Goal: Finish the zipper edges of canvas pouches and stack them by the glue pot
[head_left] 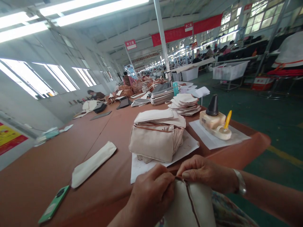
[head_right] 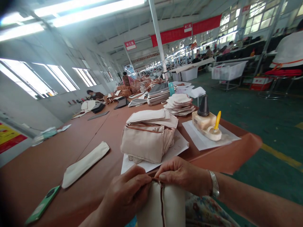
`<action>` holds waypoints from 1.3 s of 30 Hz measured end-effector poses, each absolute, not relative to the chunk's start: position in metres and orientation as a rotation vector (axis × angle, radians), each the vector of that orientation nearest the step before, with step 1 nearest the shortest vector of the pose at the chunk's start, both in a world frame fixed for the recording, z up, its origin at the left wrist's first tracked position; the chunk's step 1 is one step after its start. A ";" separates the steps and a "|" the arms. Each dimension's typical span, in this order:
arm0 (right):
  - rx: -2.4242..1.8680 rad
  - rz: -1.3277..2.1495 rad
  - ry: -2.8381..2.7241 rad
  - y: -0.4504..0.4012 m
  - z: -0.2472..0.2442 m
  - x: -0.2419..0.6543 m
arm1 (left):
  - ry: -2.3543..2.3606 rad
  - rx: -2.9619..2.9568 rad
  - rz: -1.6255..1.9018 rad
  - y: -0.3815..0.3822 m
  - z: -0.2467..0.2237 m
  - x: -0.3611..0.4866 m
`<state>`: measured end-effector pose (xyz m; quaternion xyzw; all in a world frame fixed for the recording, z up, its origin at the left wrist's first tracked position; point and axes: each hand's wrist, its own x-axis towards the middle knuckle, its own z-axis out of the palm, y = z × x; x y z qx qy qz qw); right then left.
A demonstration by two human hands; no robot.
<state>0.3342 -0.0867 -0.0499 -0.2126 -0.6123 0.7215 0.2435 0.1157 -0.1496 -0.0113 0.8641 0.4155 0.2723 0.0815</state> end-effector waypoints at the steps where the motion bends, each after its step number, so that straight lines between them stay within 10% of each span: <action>1: -0.585 1.977 -1.661 -0.087 -0.050 0.334 | 1.265 2.645 0.772 -0.150 -0.010 0.116; 28: -0.595 1.434 -2.234 -0.083 -0.055 0.338 | 0.989 3.154 0.214 -0.153 -0.024 0.112; 39: -0.464 1.421 -2.224 -0.083 -0.047 0.337 | 1.223 1.898 0.609 -0.147 -0.011 0.113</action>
